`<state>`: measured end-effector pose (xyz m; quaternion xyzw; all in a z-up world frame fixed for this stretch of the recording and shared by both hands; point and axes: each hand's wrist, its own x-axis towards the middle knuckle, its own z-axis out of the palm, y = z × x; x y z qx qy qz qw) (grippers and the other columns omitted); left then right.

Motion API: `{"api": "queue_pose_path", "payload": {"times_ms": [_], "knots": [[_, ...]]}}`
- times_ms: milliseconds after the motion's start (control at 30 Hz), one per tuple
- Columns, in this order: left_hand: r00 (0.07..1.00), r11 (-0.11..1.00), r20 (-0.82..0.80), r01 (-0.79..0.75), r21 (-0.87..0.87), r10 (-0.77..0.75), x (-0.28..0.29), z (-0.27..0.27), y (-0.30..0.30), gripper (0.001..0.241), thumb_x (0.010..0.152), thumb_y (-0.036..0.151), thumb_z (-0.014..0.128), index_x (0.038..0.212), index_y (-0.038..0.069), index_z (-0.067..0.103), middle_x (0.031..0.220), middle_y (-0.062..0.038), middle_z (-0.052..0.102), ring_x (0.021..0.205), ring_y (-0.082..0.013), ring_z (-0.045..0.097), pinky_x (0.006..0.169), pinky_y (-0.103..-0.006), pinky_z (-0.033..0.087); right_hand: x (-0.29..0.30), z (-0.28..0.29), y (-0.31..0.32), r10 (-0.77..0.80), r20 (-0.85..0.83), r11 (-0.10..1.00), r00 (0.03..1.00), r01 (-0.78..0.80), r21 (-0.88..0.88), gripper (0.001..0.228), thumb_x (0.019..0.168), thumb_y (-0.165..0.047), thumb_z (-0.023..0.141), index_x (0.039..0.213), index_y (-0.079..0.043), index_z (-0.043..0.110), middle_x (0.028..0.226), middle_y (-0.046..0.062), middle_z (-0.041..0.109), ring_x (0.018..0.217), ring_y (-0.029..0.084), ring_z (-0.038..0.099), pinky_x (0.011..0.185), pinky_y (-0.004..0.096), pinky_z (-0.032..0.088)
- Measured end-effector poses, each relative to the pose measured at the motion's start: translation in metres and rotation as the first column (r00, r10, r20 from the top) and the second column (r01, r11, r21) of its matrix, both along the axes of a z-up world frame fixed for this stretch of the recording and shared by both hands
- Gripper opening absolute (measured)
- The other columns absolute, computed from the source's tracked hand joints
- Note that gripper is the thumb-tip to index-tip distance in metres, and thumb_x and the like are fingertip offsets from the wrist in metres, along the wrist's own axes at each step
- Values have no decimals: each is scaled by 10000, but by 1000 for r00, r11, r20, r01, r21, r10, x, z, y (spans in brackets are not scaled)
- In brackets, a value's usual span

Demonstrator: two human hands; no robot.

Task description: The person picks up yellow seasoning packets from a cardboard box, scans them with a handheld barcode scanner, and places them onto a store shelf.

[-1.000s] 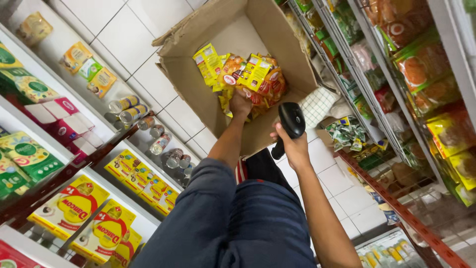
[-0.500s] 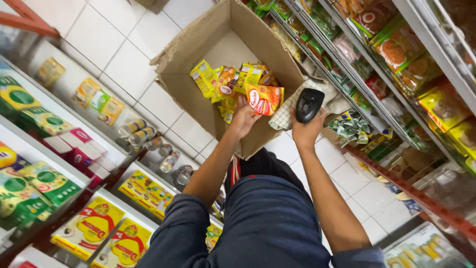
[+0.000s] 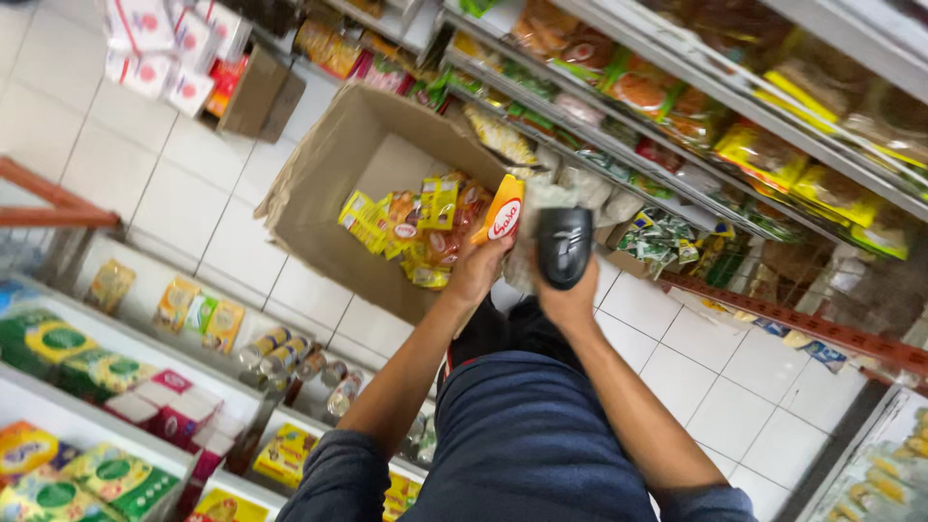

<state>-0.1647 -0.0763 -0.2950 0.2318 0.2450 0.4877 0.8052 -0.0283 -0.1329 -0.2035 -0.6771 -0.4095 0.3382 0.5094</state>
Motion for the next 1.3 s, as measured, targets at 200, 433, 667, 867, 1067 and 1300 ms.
{"api": "queue_pose_path", "payload": {"times_ms": [200,433,667,867,1067,1300], "knots": [[949,993,-309,94,70,-68,23,21,-14,485,1025,74,646,1482,-45,534,1387,-125,620,1255,-204,580,1095,-374,451,37,13,-11,-24,160,992,987,4,125,276,831,-51,792,1080,-9,682,965,72,729,852,161,694,806,309,556],[880,945,-467,224,238,-91,74,26,-31,481,1087,180,555,1535,39,450,1478,-47,527,1344,-130,493,1148,-306,389,57,30,-39,-74,18,987,997,71,144,278,853,-66,812,1092,-14,678,947,65,736,805,142,685,744,301,559],[977,989,-160,149,26,-143,91,72,-18,516,1046,235,596,1515,108,423,1452,-49,557,1323,-183,541,1138,-406,440,138,-6,-54,-380,-186,925,906,369,-92,314,892,-90,854,1126,-6,662,1037,110,717,871,200,681,804,346,578],[896,892,325,386,-235,-302,91,15,0,524,1068,438,642,1440,109,476,1261,-124,646,1137,-316,638,972,-511,544,198,26,-89,-291,-823,895,488,443,-54,463,836,-66,778,1264,-18,608,1138,133,701,1011,258,719,897,409,612],[865,850,355,457,-261,-355,152,7,-28,429,1154,390,605,1409,62,495,1211,-107,668,1086,-244,694,958,-402,579,167,32,-89,-124,-797,962,590,270,50,510,819,-35,791,1286,-41,585,1140,112,683,1036,253,697,916,420,602],[954,911,-38,271,-311,-297,147,81,-35,497,1086,377,524,1466,59,484,1276,-108,672,1081,-209,709,932,-369,591,138,17,-64,-167,-462,984,871,177,-22,414,877,9,848,1235,0,640,1071,35,629,962,131,607,849,308,525]]}}
